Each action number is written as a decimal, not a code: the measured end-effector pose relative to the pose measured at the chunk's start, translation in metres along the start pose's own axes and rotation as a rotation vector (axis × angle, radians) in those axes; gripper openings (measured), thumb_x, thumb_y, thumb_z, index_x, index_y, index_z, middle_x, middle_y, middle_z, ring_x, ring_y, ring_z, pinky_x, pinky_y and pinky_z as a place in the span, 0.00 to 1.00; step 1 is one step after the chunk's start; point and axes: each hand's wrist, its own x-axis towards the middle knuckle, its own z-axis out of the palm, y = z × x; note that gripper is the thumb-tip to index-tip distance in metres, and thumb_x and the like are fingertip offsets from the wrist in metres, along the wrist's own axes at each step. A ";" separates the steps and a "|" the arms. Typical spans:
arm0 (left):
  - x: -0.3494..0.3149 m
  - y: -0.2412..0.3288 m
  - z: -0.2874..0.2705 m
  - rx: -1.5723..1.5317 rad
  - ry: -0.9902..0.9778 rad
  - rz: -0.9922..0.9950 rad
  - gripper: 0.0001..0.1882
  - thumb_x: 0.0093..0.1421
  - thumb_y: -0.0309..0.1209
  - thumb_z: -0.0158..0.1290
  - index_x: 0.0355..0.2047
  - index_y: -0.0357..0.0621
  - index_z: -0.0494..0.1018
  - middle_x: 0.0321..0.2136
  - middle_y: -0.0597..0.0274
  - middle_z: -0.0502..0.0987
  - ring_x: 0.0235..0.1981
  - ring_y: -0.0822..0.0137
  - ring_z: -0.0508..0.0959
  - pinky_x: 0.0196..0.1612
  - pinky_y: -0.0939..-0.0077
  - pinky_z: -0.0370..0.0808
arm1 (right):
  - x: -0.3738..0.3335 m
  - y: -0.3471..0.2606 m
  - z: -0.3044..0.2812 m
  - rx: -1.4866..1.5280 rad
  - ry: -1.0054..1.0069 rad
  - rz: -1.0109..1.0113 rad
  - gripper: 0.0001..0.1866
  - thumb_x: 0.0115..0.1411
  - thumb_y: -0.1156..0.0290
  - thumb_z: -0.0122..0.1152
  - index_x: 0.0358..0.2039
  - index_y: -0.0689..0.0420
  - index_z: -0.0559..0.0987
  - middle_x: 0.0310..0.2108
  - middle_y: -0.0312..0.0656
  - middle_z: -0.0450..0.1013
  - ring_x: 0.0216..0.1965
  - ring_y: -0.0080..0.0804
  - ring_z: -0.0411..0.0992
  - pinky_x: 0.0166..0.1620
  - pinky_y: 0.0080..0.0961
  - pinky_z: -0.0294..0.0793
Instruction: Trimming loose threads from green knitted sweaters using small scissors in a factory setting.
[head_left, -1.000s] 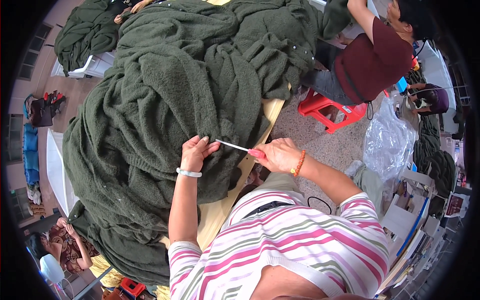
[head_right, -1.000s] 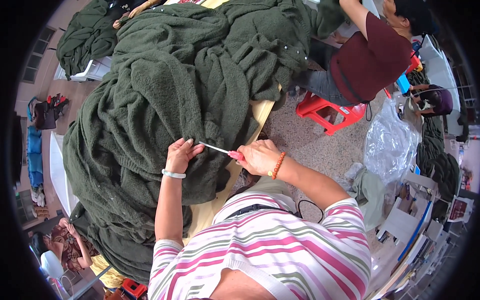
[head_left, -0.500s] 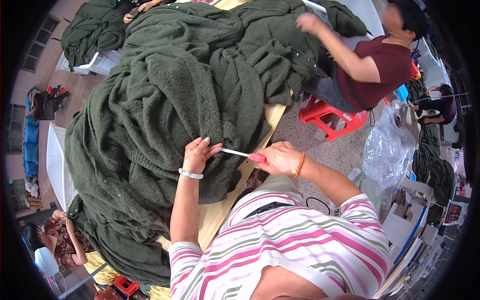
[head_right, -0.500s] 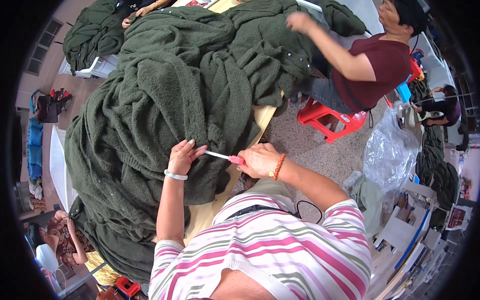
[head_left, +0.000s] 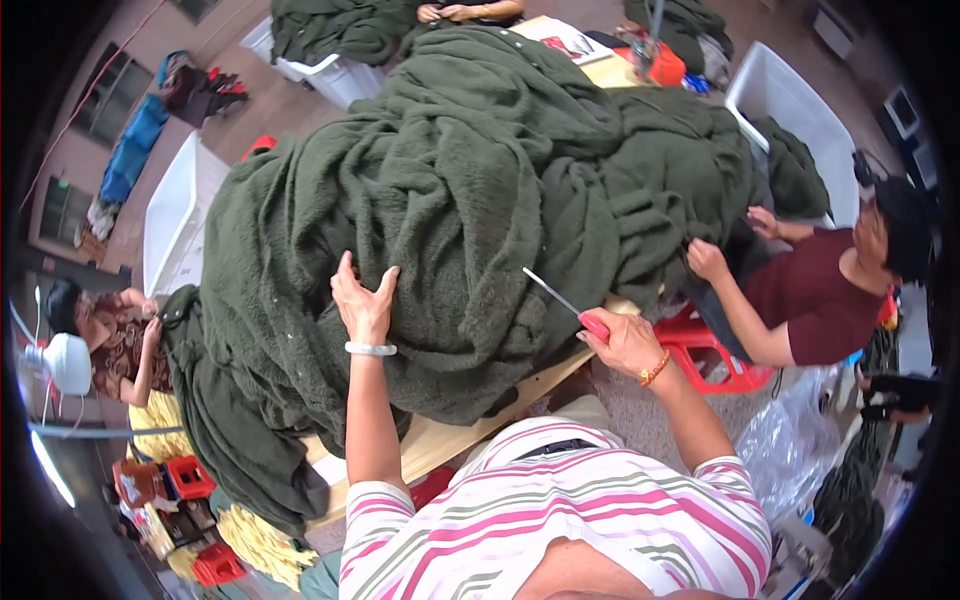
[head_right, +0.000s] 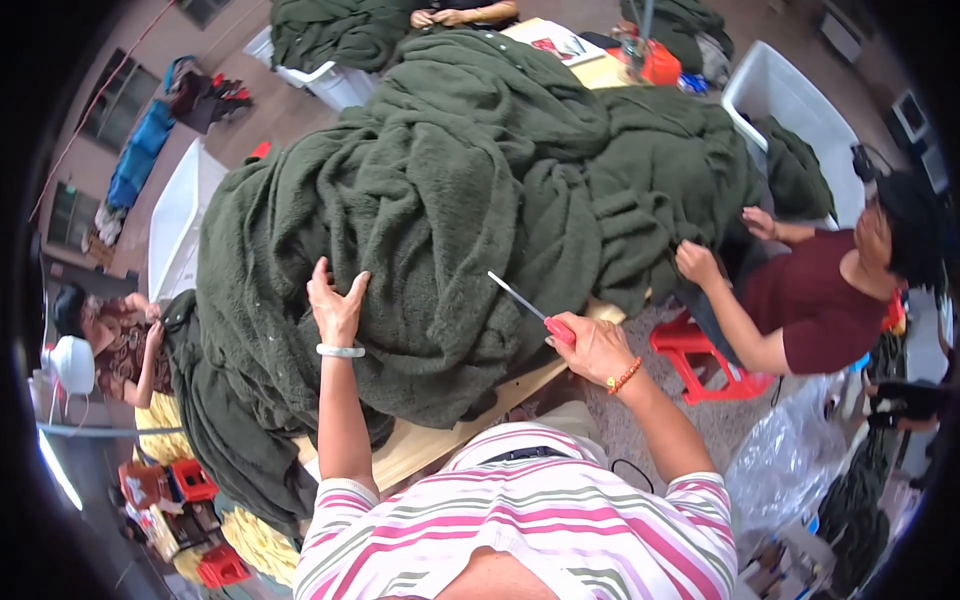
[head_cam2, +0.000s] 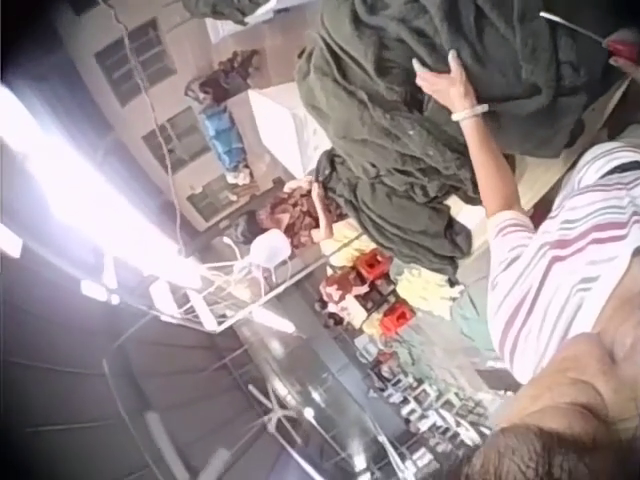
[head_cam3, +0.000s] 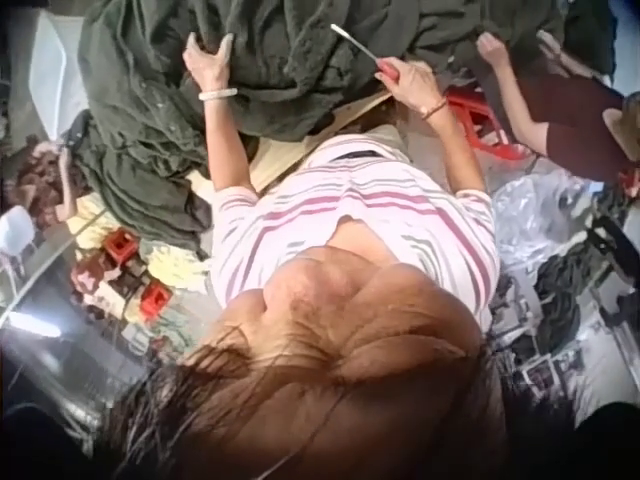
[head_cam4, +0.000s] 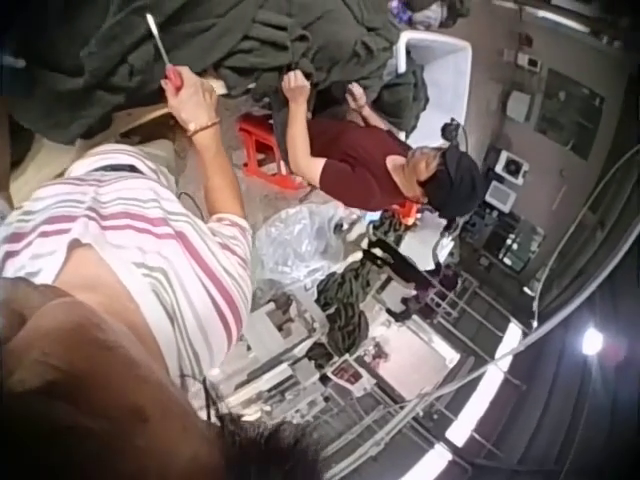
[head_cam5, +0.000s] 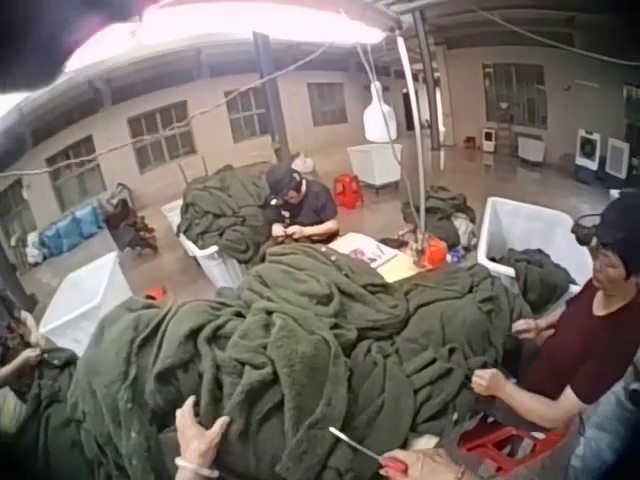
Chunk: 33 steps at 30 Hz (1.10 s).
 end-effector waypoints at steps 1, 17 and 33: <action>0.006 -0.001 0.002 -0.115 -0.076 -0.079 0.23 0.51 0.31 0.63 0.47 0.37 0.73 0.34 0.54 0.75 0.33 0.58 0.75 0.41 0.65 0.73 | 0.007 0.002 -0.003 0.002 -0.001 -0.039 0.16 0.58 0.55 0.59 0.42 0.50 0.76 0.31 0.49 0.77 0.36 0.52 0.75 0.39 0.43 0.74; 0.039 -0.027 0.016 -1.185 0.005 -0.913 0.22 0.55 0.30 0.63 0.47 0.34 0.72 0.43 0.55 0.77 0.44 0.62 0.76 0.49 0.68 0.73 | 0.075 0.070 -0.055 0.062 -0.122 -0.105 0.15 0.56 0.60 0.62 0.41 0.54 0.78 0.31 0.53 0.76 0.36 0.54 0.75 0.39 0.41 0.74; -0.035 0.100 -0.005 0.276 -0.659 0.225 0.15 0.43 0.21 0.53 0.33 0.46 0.80 0.32 0.58 0.80 0.37 0.55 0.76 0.43 0.61 0.70 | 0.087 0.108 -0.080 0.116 -0.104 -0.156 0.15 0.58 0.58 0.59 0.41 0.51 0.76 0.28 0.50 0.75 0.35 0.54 0.74 0.38 0.44 0.72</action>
